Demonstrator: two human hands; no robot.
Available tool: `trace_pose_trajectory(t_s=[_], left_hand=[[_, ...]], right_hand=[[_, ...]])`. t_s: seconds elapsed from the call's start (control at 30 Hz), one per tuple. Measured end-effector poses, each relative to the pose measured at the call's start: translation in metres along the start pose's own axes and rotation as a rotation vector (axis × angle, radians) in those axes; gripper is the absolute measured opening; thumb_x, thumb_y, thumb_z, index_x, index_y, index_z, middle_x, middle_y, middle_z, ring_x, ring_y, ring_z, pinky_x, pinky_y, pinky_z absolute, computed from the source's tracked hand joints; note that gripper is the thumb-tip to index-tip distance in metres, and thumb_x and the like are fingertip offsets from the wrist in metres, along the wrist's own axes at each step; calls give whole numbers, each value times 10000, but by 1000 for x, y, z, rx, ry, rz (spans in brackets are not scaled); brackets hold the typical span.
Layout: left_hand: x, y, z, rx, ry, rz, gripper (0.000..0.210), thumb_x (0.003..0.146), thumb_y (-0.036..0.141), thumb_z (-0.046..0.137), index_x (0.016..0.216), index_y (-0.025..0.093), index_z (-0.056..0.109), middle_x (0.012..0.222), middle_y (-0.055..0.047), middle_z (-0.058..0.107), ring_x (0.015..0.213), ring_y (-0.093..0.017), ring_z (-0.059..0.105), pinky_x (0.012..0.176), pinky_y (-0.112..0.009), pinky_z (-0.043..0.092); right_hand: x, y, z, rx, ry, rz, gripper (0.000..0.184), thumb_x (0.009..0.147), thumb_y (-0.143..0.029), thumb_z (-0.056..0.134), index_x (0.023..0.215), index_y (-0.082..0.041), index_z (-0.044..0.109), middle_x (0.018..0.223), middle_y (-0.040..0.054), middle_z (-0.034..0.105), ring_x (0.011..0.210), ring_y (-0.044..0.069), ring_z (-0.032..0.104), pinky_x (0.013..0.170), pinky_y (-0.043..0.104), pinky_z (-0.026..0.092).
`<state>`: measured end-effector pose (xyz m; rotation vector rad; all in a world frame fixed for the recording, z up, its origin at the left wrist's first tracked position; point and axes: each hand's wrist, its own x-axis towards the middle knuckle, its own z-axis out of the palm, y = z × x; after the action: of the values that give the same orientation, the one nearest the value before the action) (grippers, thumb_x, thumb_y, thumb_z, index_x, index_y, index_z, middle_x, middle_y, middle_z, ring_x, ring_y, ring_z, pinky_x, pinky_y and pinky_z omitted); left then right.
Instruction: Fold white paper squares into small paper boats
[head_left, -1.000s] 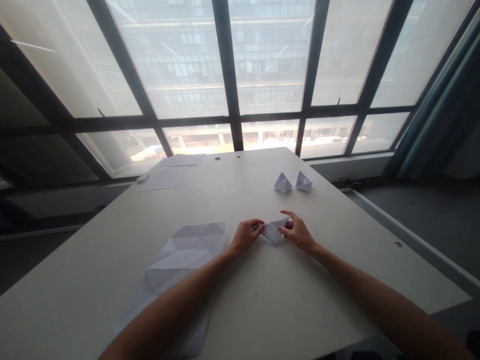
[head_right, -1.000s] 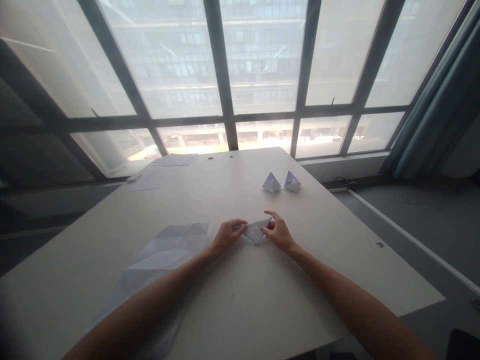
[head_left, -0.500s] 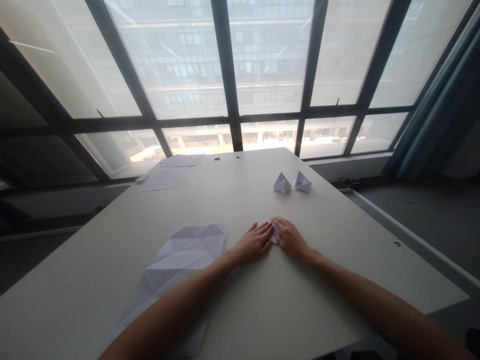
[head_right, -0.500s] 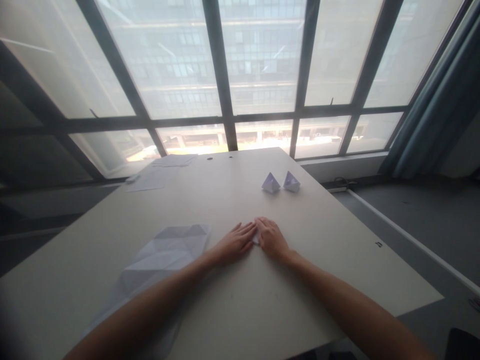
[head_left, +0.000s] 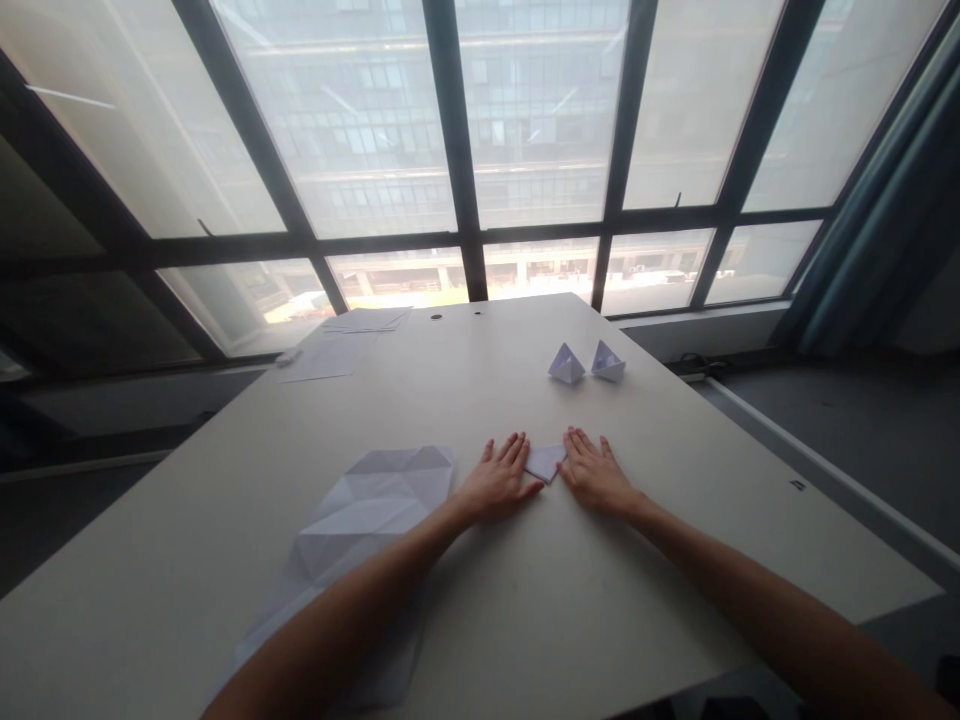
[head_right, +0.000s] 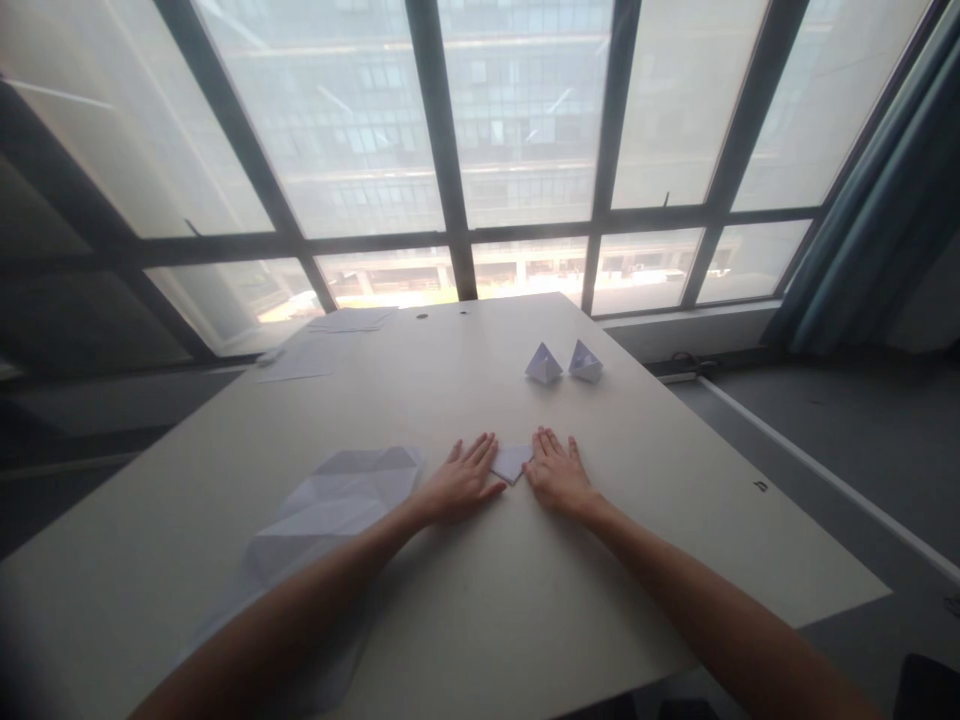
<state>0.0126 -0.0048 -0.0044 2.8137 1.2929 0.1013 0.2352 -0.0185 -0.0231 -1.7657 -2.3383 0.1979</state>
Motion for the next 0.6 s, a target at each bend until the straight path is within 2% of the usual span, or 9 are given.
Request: trace_pose_trajectory(t_s=[0.2, 0.33, 0.4, 0.5, 0.6], left_hand=[[2, -8, 9, -23, 12, -119, 826, 939, 658, 172, 1509, 63, 230, 1568, -211, 175, 1467, -323, 124, 1142, -565, 124], [5, -11, 16, -36, 61, -180, 825, 941, 650, 202, 1500, 46, 244, 1557, -234, 200, 1461, -342, 139, 1142, -558, 127], [6, -13, 17, -43, 94, -200, 791, 950, 627, 224, 1498, 58, 252, 1554, -230, 220, 1459, -338, 153, 1144, -549, 127], [8, -16, 15, -68, 104, -174, 716, 957, 593, 284, 1498, 123, 277, 1561, -186, 244, 1460, -316, 168, 1150, -538, 129], [8, -18, 12, -103, 93, -123, 662, 944, 580, 360, 1486, 204, 314, 1568, -127, 261, 1460, -303, 174, 1152, -548, 132]], right_hand=[[1, 2, 2, 5, 1, 73, 659, 970, -444, 297, 1507, -64, 252, 1577, 181, 156, 1468, 288, 119, 1147, 578, 53], [0, 0, 3, 12, 36, 111, 645, 967, -426, 333, 1487, -46, 296, 1564, 201, 203, 1460, 298, 156, 1149, 558, 103], [0, 1, 2, 24, 80, 122, 580, 970, -359, 335, 1467, -59, 346, 1549, 195, 264, 1446, 290, 211, 1146, 542, 137], [3, 2, -2, 80, 175, 136, 478, 975, -278, 321, 1396, -107, 468, 1470, 171, 433, 1379, 266, 352, 1136, 479, 208], [5, 2, -8, 169, 240, 47, 409, 976, -293, 377, 1294, -127, 574, 1337, 151, 573, 1260, 239, 480, 1092, 370, 297]])
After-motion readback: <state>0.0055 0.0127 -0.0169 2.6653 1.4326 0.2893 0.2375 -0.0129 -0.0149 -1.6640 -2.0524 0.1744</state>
